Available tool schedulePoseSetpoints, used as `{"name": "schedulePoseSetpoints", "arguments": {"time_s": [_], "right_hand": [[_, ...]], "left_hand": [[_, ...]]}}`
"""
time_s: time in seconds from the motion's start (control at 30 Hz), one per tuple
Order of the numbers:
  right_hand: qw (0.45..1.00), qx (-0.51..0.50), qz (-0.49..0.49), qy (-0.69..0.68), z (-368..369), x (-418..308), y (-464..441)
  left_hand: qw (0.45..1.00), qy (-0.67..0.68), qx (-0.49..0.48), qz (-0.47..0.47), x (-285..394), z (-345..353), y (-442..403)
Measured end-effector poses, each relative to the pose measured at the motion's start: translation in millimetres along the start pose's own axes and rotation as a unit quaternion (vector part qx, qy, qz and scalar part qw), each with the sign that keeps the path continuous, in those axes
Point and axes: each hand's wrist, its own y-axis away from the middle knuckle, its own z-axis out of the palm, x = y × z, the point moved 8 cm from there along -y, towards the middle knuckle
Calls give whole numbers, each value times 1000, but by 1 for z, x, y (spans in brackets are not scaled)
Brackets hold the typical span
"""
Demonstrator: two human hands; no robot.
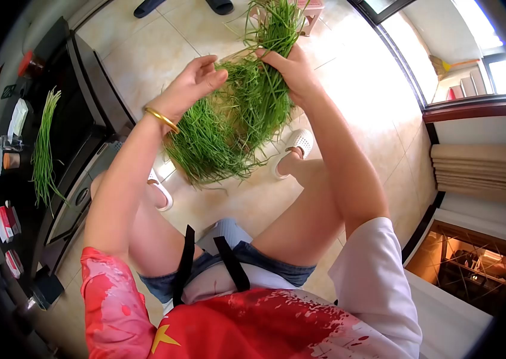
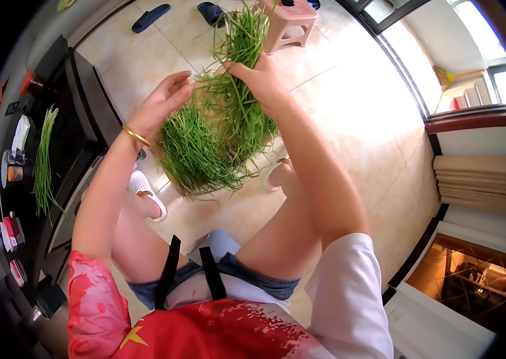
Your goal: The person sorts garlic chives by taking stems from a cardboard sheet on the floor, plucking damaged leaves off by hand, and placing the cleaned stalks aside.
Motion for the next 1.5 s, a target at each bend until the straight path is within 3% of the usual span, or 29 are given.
{"name": "schedulePoseSetpoints", "arguments": {"time_s": [0.17, 0.23, 0.3, 0.37, 0.43, 0.5, 0.63, 0.7, 0.8, 0.9, 0.97, 1.07, 1.2, 1.27, 1.37, 1.43, 1.5], "right_hand": [[995, -46, 45, -78, 15, 8, 1], [997, -55, 7, -54, 17, 9, -7], [989, 22, -59, 133, 3, 14, -17], [958, 26, -33, 282, 12, 2, -7], [948, 30, -27, 317, 15, 4, 2], [919, -2, -112, 378, 27, -8, 10], [964, -28, -56, 259, 12, -12, 15], [950, 54, -120, 285, -13, -22, 9], [953, 132, -24, 273, -49, -28, 4], [965, 155, -47, 209, -62, -31, 1], [979, 108, -41, 165, -53, -31, 0], [991, -94, 46, 86, -19, -13, 4], [988, -135, 78, 23, -8, -1, 2], [991, 74, 114, 8, -35, 5, 0], [986, 36, 165, 17, -28, 11, 3], [992, 39, 122, 3, -22, 10, -2], [990, 85, -101, 53, -21, -26, -7]], "left_hand": [[997, 64, -48, 15, 18, 48, -14], [977, 182, -106, 40, 39, 65, -18], [980, 180, -81, 31, 15, 61, -26], [964, 246, -98, -30, -10, 69, -33], [954, 281, -108, -12, 5, 76, -38], [941, 330, -58, -43, 6, 70, -45], [938, 339, -31, -66, -13, 65, -56], [933, 349, -40, -81, -10, 66, -56], [926, 352, -88, -106, 0, 71, -50], [905, 392, -126, -102, 3, 73, -45], [903, 395, -138, -103, 4, 72, -39], [893, 408, -165, -96, 6, 70, -33], [884, 417, -177, -111, 1, 63, -26], [876, 431, -182, -116, 0, 60, -25], [884, 418, -186, -101, 1, 57, -22], [901, 371, -197, -112, 3, 59, -16], [907, 355, -191, -123, 3, 62, -12]]}}
